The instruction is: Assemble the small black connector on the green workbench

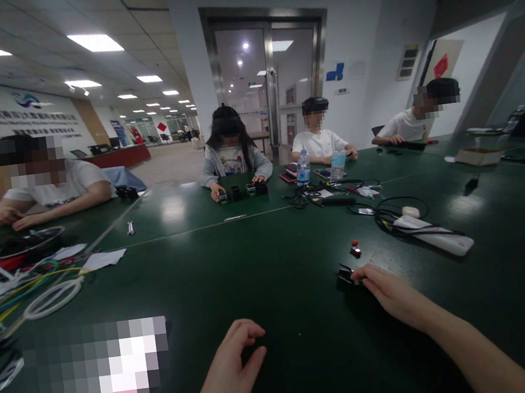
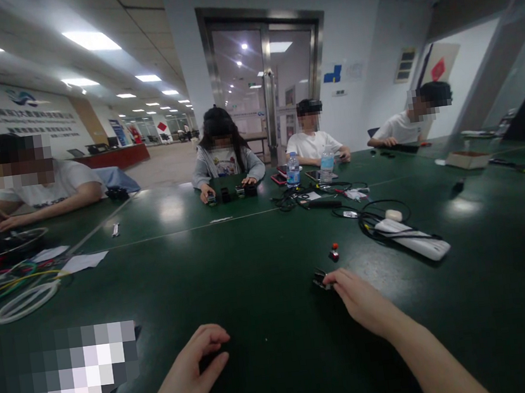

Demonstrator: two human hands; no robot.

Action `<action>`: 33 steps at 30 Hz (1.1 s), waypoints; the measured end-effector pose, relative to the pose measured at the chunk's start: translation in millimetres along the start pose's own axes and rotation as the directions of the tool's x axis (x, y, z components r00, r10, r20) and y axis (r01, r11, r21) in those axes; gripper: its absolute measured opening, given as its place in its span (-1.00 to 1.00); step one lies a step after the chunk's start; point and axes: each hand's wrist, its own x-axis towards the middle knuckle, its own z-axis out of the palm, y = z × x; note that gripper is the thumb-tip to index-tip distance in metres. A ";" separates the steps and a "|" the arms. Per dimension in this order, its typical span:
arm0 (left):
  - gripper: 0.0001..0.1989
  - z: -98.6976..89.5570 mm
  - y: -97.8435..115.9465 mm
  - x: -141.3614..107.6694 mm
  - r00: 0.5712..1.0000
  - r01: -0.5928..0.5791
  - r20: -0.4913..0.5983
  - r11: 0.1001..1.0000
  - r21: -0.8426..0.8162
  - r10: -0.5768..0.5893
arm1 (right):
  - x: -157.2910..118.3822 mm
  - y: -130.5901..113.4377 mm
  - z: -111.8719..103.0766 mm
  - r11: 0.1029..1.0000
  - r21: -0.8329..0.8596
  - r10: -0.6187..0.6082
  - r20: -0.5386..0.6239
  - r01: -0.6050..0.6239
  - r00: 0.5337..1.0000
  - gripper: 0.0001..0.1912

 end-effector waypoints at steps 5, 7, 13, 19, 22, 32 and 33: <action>-0.81 0.3 8.6 0.7 1.000 -0.002 -0.013 1.000 0.017 0.002 | -0.2 -10.6 1.0 1.000 0.018 -0.004 -0.006 0.004 1.000 -0.69; -0.80 0.8 10.1 1.3 1.000 -0.001 -0.019 1.000 0.024 0.002 | 0.7 -13.6 2.3 1.000 0.006 0.008 -0.013 -0.008 1.000 -0.69; -0.79 1.4 3.5 1.5 1.000 0.000 -0.017 0.999 0.033 0.001 | 3.2 -15.0 4.6 0.999 -0.029 0.033 -0.001 -0.033 0.999 -0.70; -0.80 0.5 5.6 -0.3 1.000 0.000 -0.017 1.000 0.024 0.000 | 3.8 -11.5 6.6 0.997 -0.041 0.070 0.015 -0.069 0.997 -0.77; -0.80 0.1 8.8 -0.8 1.000 0.000 -0.022 1.000 0.021 0.000 | 3.7 -11.2 6.0 0.997 -0.038 0.075 0.016 -0.074 0.997 -0.78; -0.81 1.5 6.6 1.0 1.000 0.000 -0.021 0.999 0.036 0.001 | 0.2 -17.2 4.5 1.000 0.010 -0.013 -0.020 0.013 1.000 -0.83; -0.81 1.8 6.5 1.2 1.000 -0.004 -0.023 0.999 0.039 0.005 | 0.2 -16.6 4.6 1.000 0.015 -0.025 -0.021 0.026 0.999 -0.83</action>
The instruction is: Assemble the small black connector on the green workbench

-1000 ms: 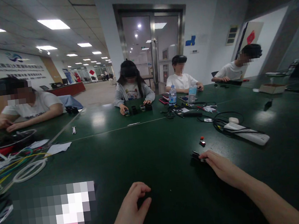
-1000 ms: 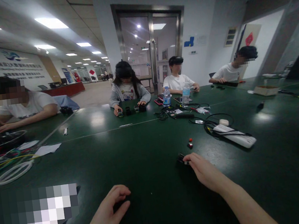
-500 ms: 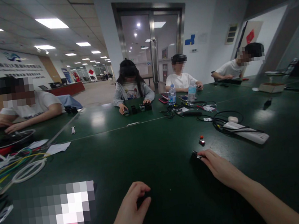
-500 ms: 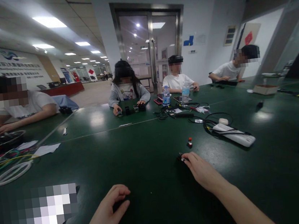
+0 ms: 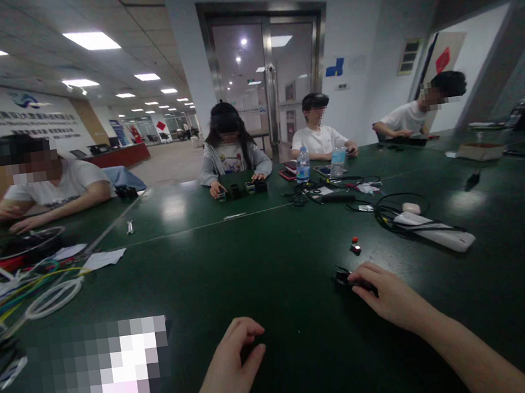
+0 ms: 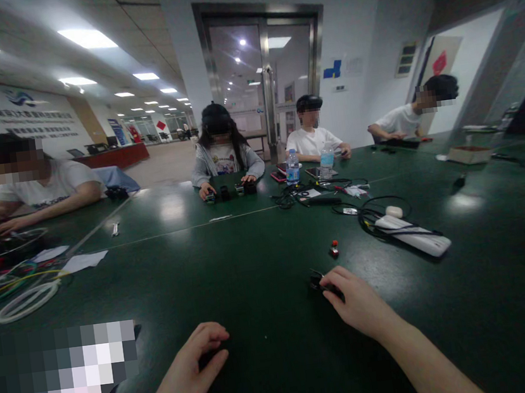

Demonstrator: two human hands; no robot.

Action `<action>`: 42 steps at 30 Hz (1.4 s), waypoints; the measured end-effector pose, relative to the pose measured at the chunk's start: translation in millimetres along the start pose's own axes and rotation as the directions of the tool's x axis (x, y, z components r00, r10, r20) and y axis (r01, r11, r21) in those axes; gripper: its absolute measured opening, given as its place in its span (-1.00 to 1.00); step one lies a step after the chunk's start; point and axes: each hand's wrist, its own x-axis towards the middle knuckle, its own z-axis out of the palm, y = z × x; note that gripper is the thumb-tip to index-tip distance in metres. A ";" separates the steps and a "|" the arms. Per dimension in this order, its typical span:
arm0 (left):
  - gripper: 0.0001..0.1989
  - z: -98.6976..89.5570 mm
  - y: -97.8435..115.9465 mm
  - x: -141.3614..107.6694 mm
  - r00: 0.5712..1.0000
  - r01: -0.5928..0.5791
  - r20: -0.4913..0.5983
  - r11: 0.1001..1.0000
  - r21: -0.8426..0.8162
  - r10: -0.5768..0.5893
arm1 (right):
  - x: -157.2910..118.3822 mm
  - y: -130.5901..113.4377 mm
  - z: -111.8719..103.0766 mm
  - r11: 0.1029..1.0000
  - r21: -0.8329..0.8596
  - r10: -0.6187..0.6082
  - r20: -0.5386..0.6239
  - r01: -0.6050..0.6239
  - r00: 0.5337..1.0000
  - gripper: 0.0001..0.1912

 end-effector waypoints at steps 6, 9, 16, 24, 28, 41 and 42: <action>-0.81 -1.2 0.9 -0.5 1.000 0.015 0.022 1.000 -0.007 -0.015 | 0.2 0.3 -3.8 0.997 0.057 -0.060 -0.013 0.060 0.998 -0.80; -0.81 -2.1 3.8 -1.2 0.999 0.025 0.021 1.000 -0.003 -0.025 | -0.5 -2.7 -6.2 0.994 0.084 -0.062 -0.017 0.063 0.998 -0.80; -0.81 -1.9 1.7 -0.4 0.999 0.029 0.024 1.000 0.002 -0.029 | -1.6 -3.4 -8.1 0.989 0.129 -0.075 -0.015 0.076 0.997 -0.79; -0.80 -2.8 -0.6 -0.8 0.999 0.028 0.030 0.999 -0.019 -0.027 | -1.8 4.8 -7.0 0.985 0.148 -0.082 -0.029 0.086 0.996 -0.75; -0.80 -1.7 -3.2 -0.9 1.000 0.021 0.023 1.000 -0.016 -0.021 | -1.1 2.8 -7.1 0.987 0.137 -0.082 -0.023 0.085 0.996 -0.75; -0.81 -1.2 -2.1 -0.1 1.000 0.006 0.002 1.000 -0.013 -0.005 | -0.8 -9.7 -4.9 0.998 0.035 -0.047 0.005 0.046 0.999 -0.80; -0.81 -1.6 -1.1 -0.2 1.000 0.009 0.007 1.000 -0.012 -0.009 | -0.9 -10.6 -4.1 0.999 0.027 -0.033 0.002 0.033 0.999 -0.81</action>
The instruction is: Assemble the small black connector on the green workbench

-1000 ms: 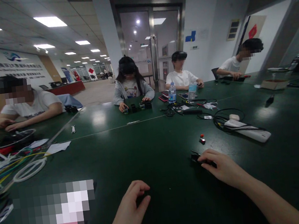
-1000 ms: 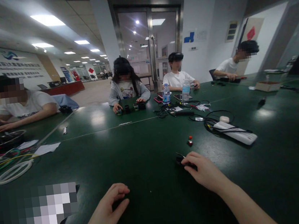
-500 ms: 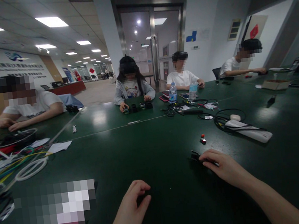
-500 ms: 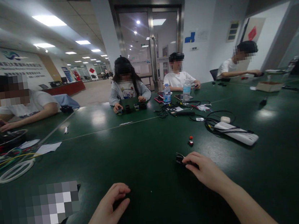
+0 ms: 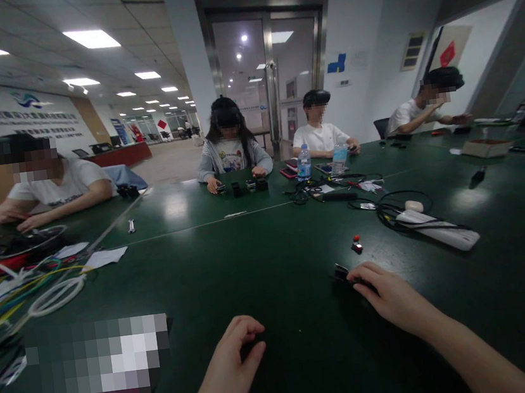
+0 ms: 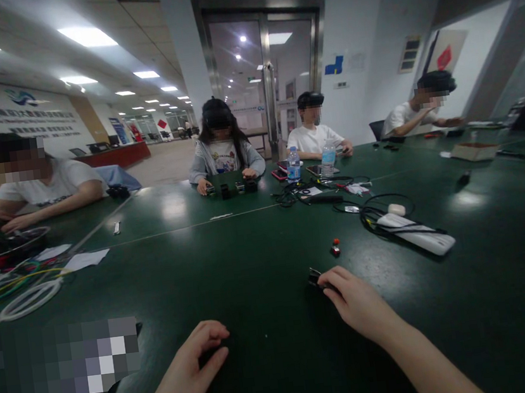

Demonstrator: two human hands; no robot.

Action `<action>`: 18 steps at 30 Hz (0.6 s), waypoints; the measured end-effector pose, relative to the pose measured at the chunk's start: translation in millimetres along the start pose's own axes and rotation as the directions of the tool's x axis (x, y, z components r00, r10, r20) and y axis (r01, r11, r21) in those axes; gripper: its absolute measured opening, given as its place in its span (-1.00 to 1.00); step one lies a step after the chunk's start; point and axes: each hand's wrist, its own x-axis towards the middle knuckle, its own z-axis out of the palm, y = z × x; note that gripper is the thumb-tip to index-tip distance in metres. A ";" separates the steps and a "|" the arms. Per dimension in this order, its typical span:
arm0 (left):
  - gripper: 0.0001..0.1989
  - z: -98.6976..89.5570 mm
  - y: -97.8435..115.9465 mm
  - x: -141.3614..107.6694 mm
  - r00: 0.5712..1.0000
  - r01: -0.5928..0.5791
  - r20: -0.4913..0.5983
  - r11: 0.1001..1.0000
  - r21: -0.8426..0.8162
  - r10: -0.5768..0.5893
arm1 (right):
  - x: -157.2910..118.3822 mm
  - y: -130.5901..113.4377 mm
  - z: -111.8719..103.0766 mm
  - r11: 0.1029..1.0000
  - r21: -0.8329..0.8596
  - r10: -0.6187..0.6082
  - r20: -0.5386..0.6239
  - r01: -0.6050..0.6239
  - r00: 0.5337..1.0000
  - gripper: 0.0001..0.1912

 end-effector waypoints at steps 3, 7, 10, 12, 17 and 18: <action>-0.80 -0.9 0.9 -0.5 1.000 0.010 0.014 1.000 0.003 -0.010 | -0.5 -3.9 2.0 0.999 -0.025 0.039 -0.008 -0.039 0.999 -0.81; -0.80 -0.9 -1.3 -1.5 1.000 0.016 0.013 1.000 0.008 -0.016 | -1.1 -8.6 3.5 0.997 -0.045 0.060 0.007 -0.060 0.998 -0.80; -0.79 -0.6 -2.1 -1.9 1.000 0.018 0.013 1.000 0.003 -0.018 | -1.4 -10.4 4.1 0.996 -0.047 0.072 0.016 -0.071 0.997 -0.81; -0.80 -0.5 -1.5 -1.7 1.000 0.016 0.012 1.000 0.003 -0.016 | -1.4 -11.0 4.4 0.996 -0.045 0.077 0.015 -0.076 0.997 -0.81; -0.81 -0.3 2.3 -1.0 1.000 0.007 0.001 1.000 0.014 -0.007 | -0.4 -11.0 4.9 0.999 -0.023 0.048 0.024 -0.047 0.999 -0.81; -0.81 -0.3 3.2 -1.0 1.000 0.006 0.001 1.000 0.015 -0.006 | -0.2 -10.8 4.9 0.999 -0.017 0.038 0.027 -0.038 0.999 -0.81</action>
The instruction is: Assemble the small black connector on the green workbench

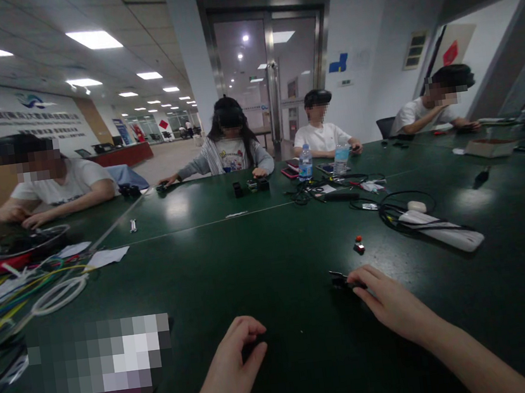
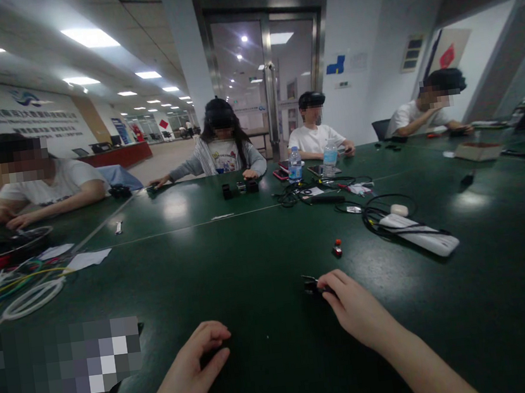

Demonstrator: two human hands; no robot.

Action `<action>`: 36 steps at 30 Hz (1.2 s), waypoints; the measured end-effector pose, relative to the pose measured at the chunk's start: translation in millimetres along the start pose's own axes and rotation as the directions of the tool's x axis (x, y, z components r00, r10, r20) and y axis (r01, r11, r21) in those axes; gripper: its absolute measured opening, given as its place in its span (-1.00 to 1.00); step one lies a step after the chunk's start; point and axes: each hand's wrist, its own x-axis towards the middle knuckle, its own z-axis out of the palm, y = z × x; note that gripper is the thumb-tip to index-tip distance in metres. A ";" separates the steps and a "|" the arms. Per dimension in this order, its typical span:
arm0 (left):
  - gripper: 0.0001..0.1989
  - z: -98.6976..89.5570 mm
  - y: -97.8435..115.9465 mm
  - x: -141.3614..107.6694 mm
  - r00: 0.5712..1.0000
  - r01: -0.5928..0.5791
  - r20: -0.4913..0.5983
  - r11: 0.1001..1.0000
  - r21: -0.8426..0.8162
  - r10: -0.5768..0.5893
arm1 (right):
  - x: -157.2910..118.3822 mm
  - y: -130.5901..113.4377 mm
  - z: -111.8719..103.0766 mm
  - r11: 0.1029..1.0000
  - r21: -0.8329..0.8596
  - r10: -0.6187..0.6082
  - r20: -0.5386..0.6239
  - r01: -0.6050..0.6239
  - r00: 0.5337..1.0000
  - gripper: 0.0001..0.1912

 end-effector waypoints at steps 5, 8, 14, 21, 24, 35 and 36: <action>-0.82 -0.3 2.7 0.0 1.000 0.004 0.001 1.000 -0.001 -0.004 | 0.1 2.5 -1.3 0.996 0.069 -0.059 -0.013 0.060 0.998 -0.81; -0.82 -0.1 1.8 0.4 1.000 0.005 -0.002 1.000 0.008 -0.005 | 0.1 3.2 -4.3 0.995 0.085 -0.049 0.022 0.047 0.999 -0.80; -0.82 0.1 3.9 1.4 1.000 0.006 -0.008 1.000 -0.003 -0.006 | 3.4 1.2 -11.8 0.995 0.090 -0.046 0.056 0.041 0.997 -0.78; -0.81 -0.9 5.5 0.9 1.000 0.023 -0.001 1.000 0.000 -0.023 | 7.6 3.6 -15.4 0.992 0.108 -0.073 0.118 0.060 0.990 -0.80; -0.81 -0.5 1.2 1.0 1.000 0.015 -0.005 1.000 0.012 -0.015 | 6.7 6.2 -14.1 0.992 0.104 -0.086 0.112 0.074 0.990 -0.80; -0.81 -0.1 5.1 1.0 1.000 0.005 -0.006 1.000 0.015 -0.005 | 5.3 0.9 -7.6 0.996 0.048 -0.075 0.048 0.072 0.996 -0.78; -0.81 0.0 4.6 1.2 1.000 0.007 -0.004 1.000 0.014 -0.007 | 5.3 1.3 -7.1 0.996 0.044 -0.075 0.047 0.073 0.996 -0.78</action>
